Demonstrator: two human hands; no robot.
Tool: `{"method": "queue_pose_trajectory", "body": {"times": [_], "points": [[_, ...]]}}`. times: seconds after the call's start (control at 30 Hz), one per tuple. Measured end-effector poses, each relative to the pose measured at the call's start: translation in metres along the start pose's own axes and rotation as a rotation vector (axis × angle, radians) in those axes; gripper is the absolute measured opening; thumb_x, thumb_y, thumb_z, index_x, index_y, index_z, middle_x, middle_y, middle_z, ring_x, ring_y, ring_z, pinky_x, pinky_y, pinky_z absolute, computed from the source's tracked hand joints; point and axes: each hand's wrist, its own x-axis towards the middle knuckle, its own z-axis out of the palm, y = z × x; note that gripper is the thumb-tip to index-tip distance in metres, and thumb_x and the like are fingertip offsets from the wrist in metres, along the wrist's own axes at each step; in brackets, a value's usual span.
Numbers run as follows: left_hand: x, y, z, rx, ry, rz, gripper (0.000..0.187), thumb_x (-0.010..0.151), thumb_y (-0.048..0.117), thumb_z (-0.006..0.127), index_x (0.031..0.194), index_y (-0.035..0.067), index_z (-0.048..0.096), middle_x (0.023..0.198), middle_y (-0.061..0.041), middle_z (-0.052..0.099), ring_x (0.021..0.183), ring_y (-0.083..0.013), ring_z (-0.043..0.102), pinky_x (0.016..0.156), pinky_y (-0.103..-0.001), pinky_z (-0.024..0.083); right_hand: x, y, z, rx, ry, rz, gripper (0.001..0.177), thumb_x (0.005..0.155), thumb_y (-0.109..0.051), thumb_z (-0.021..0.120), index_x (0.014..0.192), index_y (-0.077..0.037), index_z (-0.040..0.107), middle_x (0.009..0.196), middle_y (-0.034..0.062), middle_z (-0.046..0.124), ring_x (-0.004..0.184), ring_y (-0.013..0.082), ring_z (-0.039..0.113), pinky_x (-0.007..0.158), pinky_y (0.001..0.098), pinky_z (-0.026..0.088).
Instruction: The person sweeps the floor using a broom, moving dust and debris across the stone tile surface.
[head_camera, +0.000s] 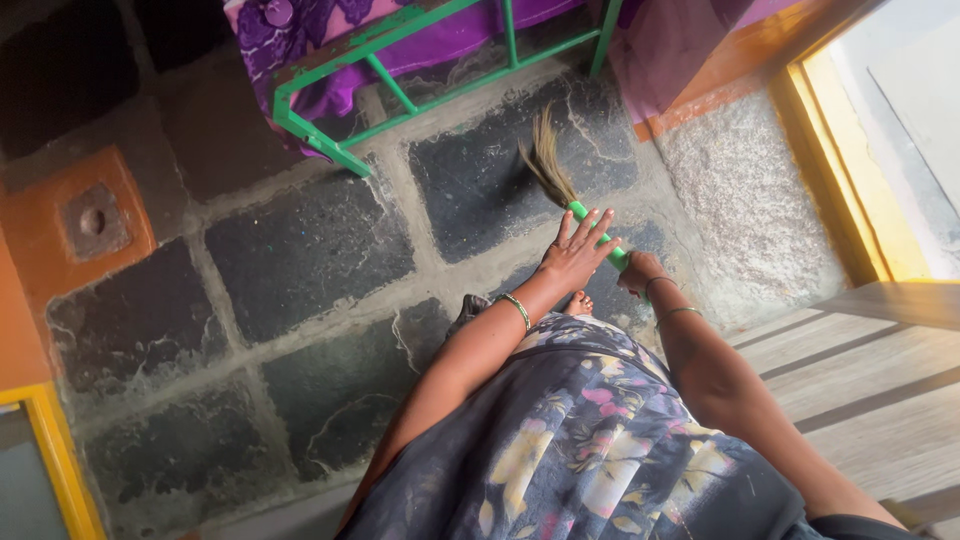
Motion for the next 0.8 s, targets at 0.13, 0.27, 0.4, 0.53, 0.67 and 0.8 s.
{"method": "queue_pose_trajectory", "body": {"times": [0.13, 0.27, 0.4, 0.53, 0.67, 0.8], "points": [[-0.029, -0.011, 0.006, 0.011, 0.021, 0.026, 0.08, 0.089, 0.016, 0.066, 0.16, 0.031, 0.032, 0.171, -0.012, -0.003, 0.158, -0.0343, -0.001, 0.122, -0.068, 0.002, -0.023, -0.04, 0.002, 0.056, -0.009, 0.033, 0.024, 0.08, -0.009, 0.079, 0.097, 0.006, 0.076, 0.072, 0.0152, 0.075, 0.058, 0.0222, 0.073, 0.055, 0.0372, 0.06], [-0.066, -0.025, 0.014, -0.059, -0.006, -0.01, 0.075, 0.093, 0.024, 0.064, 0.16, 0.032, 0.031, 0.173, -0.011, -0.002, 0.16, -0.0334, 0.002, 0.124, -0.066, 0.003, -0.062, -0.092, 0.015, 0.311, 0.1, 0.047, 0.074, 0.077, 0.0, 0.073, 0.144, -0.016, 0.048, 0.085, 0.0198, 0.074, 0.059, 0.0259, 0.071, 0.052, 0.0415, 0.058], [-0.098, -0.038, 0.03, -0.085, 0.08, -0.056, 0.072, 0.094, 0.024, 0.061, 0.159, 0.032, 0.032, 0.171, -0.012, -0.001, 0.158, -0.034, 0.004, 0.123, -0.067, 0.004, -0.06, -0.118, 0.053, 0.343, 0.131, -0.041, 0.054, 0.082, -0.005, 0.066, 0.134, -0.018, 0.061, 0.084, 0.0132, 0.074, 0.061, 0.0251, 0.073, 0.056, 0.0391, 0.06], [-0.128, -0.054, 0.045, 0.026, 0.147, -0.056, 0.067, 0.098, 0.018, 0.058, 0.159, 0.034, 0.036, 0.172, -0.013, 0.0, 0.159, -0.0357, 0.005, 0.122, -0.068, 0.005, -0.029, -0.129, 0.105, -0.017, 0.157, -0.233, 0.019, 0.095, -0.018, 0.063, 0.105, -0.009, 0.077, 0.074, 0.011, 0.077, 0.068, 0.023, 0.075, 0.066, 0.0392, 0.058], [-0.154, -0.063, 0.044, 0.042, 0.062, -0.06, 0.071, 0.095, 0.014, 0.058, 0.159, 0.033, 0.034, 0.171, -0.012, -0.002, 0.158, -0.0346, 0.003, 0.122, -0.067, 0.004, -0.025, -0.149, 0.144, 0.034, 0.103, -0.147, 0.019, 0.098, -0.022, 0.06, 0.101, -0.007, 0.07, 0.069, 0.0113, 0.074, 0.065, 0.0255, 0.077, 0.066, 0.0411, 0.061], [-0.175, -0.078, 0.043, -0.053, 0.07, -0.061, 0.07, 0.095, 0.019, 0.058, 0.159, 0.029, 0.032, 0.171, -0.013, -0.002, 0.159, -0.0354, 0.002, 0.123, -0.068, 0.003, -0.038, -0.16, 0.159, 0.249, 0.061, -0.045, 0.019, 0.096, -0.016, 0.067, 0.095, 0.002, 0.072, 0.069, 0.0108, 0.074, 0.063, 0.0256, 0.077, 0.062, 0.0423, 0.063]]}}
